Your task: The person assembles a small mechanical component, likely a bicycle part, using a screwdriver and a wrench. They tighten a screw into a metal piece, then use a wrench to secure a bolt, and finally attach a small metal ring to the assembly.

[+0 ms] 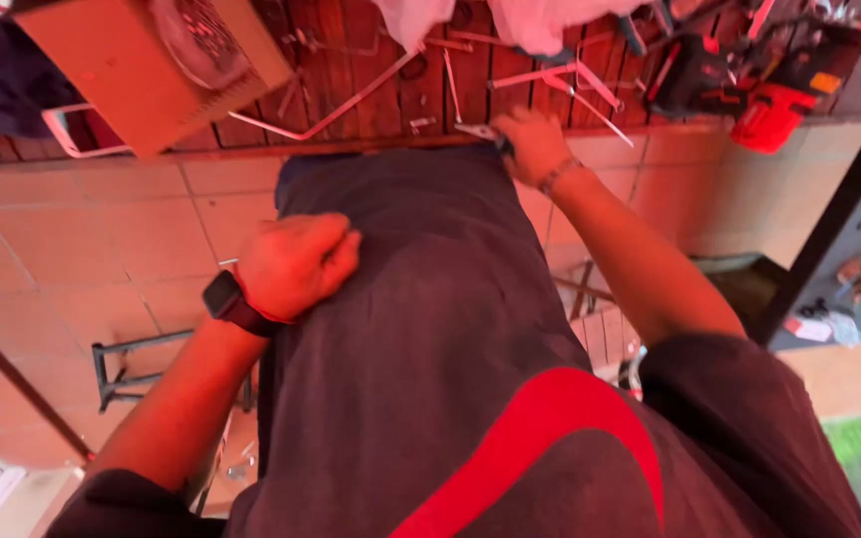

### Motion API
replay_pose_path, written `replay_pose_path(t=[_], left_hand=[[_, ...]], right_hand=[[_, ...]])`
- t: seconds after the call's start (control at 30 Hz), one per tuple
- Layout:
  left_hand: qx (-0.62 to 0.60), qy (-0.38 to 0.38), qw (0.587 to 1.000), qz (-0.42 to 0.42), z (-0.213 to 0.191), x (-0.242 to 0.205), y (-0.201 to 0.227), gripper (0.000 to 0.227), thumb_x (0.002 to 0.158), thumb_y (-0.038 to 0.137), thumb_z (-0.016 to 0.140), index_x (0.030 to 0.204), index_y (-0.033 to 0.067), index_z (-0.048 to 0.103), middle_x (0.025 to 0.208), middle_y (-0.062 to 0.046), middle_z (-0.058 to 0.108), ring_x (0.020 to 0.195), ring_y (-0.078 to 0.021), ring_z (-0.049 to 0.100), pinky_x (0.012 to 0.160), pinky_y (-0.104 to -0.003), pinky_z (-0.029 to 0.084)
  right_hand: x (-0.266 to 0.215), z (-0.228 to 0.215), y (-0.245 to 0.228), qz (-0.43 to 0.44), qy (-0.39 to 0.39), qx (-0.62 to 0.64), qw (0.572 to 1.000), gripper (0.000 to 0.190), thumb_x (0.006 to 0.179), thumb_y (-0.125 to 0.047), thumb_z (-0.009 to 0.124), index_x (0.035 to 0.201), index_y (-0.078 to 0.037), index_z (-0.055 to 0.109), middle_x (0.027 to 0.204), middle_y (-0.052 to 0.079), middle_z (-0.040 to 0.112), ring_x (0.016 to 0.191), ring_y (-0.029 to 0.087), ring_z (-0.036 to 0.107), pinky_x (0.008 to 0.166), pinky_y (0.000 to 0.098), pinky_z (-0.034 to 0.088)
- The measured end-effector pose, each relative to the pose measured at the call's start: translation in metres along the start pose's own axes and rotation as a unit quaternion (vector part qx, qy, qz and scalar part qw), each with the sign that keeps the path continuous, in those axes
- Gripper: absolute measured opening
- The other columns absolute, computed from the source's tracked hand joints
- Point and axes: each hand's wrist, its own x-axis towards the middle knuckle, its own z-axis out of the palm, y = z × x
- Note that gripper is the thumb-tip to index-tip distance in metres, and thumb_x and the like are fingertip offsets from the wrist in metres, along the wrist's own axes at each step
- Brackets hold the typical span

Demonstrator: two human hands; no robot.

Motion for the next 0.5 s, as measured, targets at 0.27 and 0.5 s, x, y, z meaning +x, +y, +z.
replay_pose_path(t=[0.27,0.5], left_hand=[[-0.067,-0.050,0.984,-0.159,-0.009,-0.009,0.011,0.026,0.106,0.019,0.058,0.127,0.0044,0.064,0.112,-0.013,0.074,0.099,-0.0321,0.071,0.085,-0.042,0.054],[-0.119,-0.020,0.978,-0.168,-0.002,0.002,0.015,0.026,0.104,0.015,0.062,0.124,0.0004,0.070,0.108,-0.017,0.075,0.094,-0.0308,0.072,0.087,-0.040,0.055]], right_hand=[[0.021,0.021,0.047,-0.056,0.221,0.054,0.972,0.073,0.062,-0.013,0.093,0.127,-0.004,0.061,0.112,0.019,0.051,0.093,0.041,0.051,0.076,0.0529,0.045],[0.034,0.029,0.004,-0.045,0.271,0.071,0.959,0.035,0.083,-0.025,0.090,0.099,-0.004,0.066,0.093,0.013,0.062,0.085,0.031,0.057,0.073,0.0433,0.044]])
